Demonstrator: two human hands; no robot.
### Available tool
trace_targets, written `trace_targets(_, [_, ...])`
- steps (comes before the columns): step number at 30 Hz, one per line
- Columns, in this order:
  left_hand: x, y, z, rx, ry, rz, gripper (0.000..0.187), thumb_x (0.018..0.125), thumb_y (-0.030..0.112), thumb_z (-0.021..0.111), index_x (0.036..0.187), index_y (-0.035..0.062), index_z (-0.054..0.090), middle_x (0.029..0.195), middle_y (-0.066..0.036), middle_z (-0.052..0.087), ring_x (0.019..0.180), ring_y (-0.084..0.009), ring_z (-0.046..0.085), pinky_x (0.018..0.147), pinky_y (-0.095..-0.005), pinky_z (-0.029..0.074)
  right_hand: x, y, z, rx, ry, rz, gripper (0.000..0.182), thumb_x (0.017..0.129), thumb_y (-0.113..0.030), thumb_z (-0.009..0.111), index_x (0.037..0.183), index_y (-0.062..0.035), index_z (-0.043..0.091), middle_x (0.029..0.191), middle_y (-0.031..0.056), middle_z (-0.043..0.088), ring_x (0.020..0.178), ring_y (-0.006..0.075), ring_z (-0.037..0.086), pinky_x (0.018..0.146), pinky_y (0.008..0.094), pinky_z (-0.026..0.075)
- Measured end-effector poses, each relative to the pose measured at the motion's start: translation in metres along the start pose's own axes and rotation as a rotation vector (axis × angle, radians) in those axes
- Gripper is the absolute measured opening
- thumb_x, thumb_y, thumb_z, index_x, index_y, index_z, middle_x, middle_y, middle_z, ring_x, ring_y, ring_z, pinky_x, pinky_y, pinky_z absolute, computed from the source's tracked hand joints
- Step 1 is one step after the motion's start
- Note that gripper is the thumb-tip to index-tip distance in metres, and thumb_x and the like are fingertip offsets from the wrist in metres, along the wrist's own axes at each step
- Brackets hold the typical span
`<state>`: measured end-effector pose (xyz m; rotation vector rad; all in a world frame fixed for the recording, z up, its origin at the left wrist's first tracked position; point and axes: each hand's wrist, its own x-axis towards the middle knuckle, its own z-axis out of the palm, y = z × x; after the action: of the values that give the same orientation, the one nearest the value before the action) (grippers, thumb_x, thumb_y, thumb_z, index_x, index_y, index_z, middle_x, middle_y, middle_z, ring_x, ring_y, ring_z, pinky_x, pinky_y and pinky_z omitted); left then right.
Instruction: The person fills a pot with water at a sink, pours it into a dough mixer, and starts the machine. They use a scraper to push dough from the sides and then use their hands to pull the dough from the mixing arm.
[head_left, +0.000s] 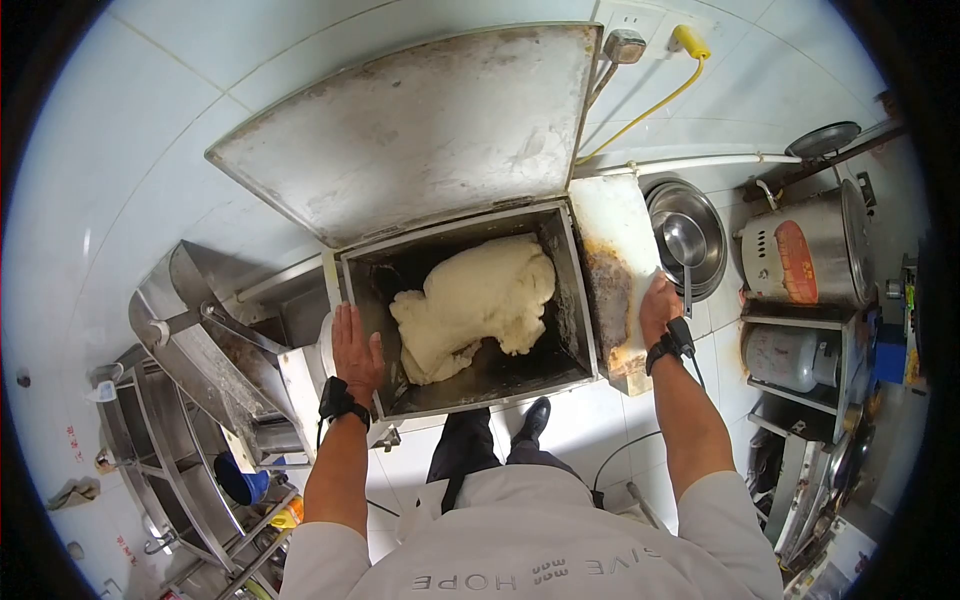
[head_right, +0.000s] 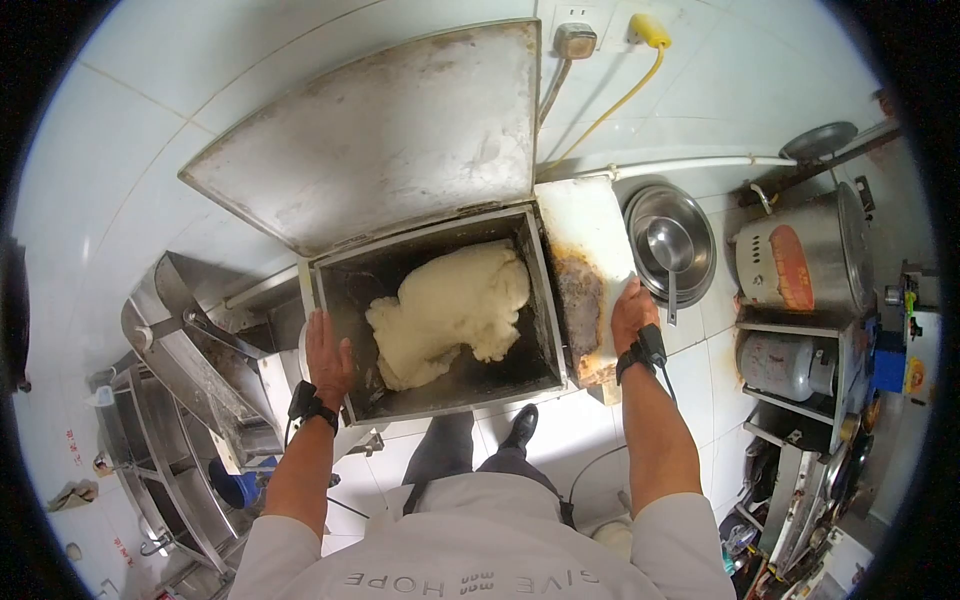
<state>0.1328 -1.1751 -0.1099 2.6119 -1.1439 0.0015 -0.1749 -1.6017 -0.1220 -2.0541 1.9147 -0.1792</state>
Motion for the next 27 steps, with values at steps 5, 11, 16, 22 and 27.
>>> trace_targets(5, [0.0013, 0.0003, -0.0007, -0.007, 0.002, 0.013, 0.059, 0.095, 0.023, 0.049, 0.143, -0.0101, 0.036, 0.15, -0.03, 0.034, 0.141, -0.0455, 0.029, 0.118, -0.0519, 0.022, -0.0017, -0.0019, -0.0038, -0.012, -0.02, 0.003, 0.057, 0.102, -0.045, 0.031, 0.112, -0.001, 0.066, 0.104, 0.0282, 0.068, 0.098, 0.0467, 0.064, 0.085, 0.0536, 0.051])
trace_targets(11, [0.0018, 0.0026, -0.0024, 0.001, 0.01, 0.028, 0.058, 0.095, 0.022, 0.049, 0.142, -0.0106, 0.037, 0.149, -0.031, 0.034, 0.14, -0.0461, 0.03, 0.118, -0.0517, 0.023, -0.0038, -0.0036, -0.0047, 0.017, -0.013, 0.03, 0.058, 0.102, -0.047, 0.031, 0.114, -0.0024, 0.066, 0.103, 0.0295, 0.067, 0.098, 0.0489, 0.063, 0.086, 0.0546, 0.049])
trace_targets(16, [0.0023, 0.0049, -0.004, 0.0, -0.006, 0.014, 0.058, 0.095, 0.021, 0.049, 0.142, -0.0104, 0.037, 0.149, -0.031, 0.034, 0.141, -0.0457, 0.03, 0.118, -0.0512, 0.023, -0.0045, -0.0056, -0.0092, 0.024, -0.033, 0.041, 0.056, 0.101, -0.046, 0.031, 0.117, -0.0042, 0.065, 0.105, 0.0293, 0.067, 0.1, 0.0484, 0.063, 0.088, 0.0536, 0.049])
trace_targets(22, [0.0014, 0.0038, -0.0026, 0.006, -0.012, -0.002, 0.059, 0.095, 0.021, 0.049, 0.143, -0.0101, 0.035, 0.15, -0.031, 0.033, 0.141, -0.0449, 0.029, 0.118, -0.051, 0.022, -0.0034, -0.0027, -0.0065, 0.064, -0.02, -0.001, 0.056, 0.102, -0.046, 0.03, 0.119, -0.0046, 0.065, 0.106, 0.0276, 0.067, 0.101, 0.0462, 0.063, 0.088, 0.0526, 0.05])
trace_targets(27, [0.0002, 0.0015, -0.0007, 0.024, -0.01, 0.009, 0.059, 0.096, 0.023, 0.047, 0.144, -0.0094, 0.035, 0.15, -0.031, 0.032, 0.141, -0.0453, 0.029, 0.118, -0.0506, 0.022, -0.0025, -0.0016, -0.0044, 0.039, 0.009, -0.008, 0.058, 0.102, -0.047, 0.03, 0.113, -0.0032, 0.066, 0.102, 0.0268, 0.068, 0.097, 0.0451, 0.065, 0.085, 0.0527, 0.051])
